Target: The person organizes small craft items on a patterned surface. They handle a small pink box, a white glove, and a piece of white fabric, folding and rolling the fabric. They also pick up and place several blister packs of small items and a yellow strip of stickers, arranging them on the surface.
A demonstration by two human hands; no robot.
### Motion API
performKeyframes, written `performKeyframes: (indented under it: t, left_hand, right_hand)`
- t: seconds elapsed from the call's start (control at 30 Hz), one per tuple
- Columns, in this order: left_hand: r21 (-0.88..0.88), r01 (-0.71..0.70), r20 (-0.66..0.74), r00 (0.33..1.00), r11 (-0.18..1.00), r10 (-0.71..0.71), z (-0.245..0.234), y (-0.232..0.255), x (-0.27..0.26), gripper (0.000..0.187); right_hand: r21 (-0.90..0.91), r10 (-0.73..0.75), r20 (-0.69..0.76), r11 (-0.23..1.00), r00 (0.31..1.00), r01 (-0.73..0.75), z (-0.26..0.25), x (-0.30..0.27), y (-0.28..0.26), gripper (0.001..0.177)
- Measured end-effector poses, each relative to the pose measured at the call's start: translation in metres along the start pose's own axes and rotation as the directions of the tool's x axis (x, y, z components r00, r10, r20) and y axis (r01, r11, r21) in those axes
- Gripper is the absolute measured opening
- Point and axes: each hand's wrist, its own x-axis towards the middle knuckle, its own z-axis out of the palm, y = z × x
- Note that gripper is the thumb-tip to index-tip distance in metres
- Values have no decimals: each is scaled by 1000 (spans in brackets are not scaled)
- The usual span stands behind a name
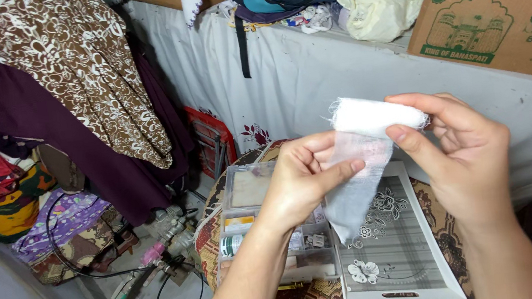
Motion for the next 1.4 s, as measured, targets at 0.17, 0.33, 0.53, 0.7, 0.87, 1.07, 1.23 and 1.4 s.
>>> performKeyframes:
  t: [0.17,0.33,0.53,0.7,0.87,1.07,1.23,1.4]
  left_hand:
    - [-61,23,63,998,998,-19,2,-3,-1,42]
    - [-138,61,22,998,989,-58,11,-4,-1,42]
    - [-116,64,-119,990,991,-78,15,-13,6,35]
    - [-128,9,-59,998,992,-17,13,-17,6,34]
    - [-104,-53,-62,997,993,46,18,-25,4,34]
    - [-92,26,-20,999,995,-28,23,-26,-3,41]
    - [-87,74,19,997,993,-72,22,-22,-10,53]
    - [-186,94,40,995,978,-88,18,-13,-11,57]
  right_hand:
    - [-150,-132,-48,981,990,124,0,-10,5,36]
    - [-326,-233,10,919,972,224,-5,-17,10,36]
    - [-225,-201,107,949,974,221,-11,-17,2,37]
    - [175,84,154,978,985,-110,-21,-9,-7,42]
    - [-224,57,104,974,993,-33,-20,-13,1,32]
    - [-150,-9,-66,989,998,-1,-19,-20,9,31]
    - [-211,-126,-97,972,987,103,-13,-26,15,33]
    - [-269,-240,28,933,970,238,-14,-27,15,32]
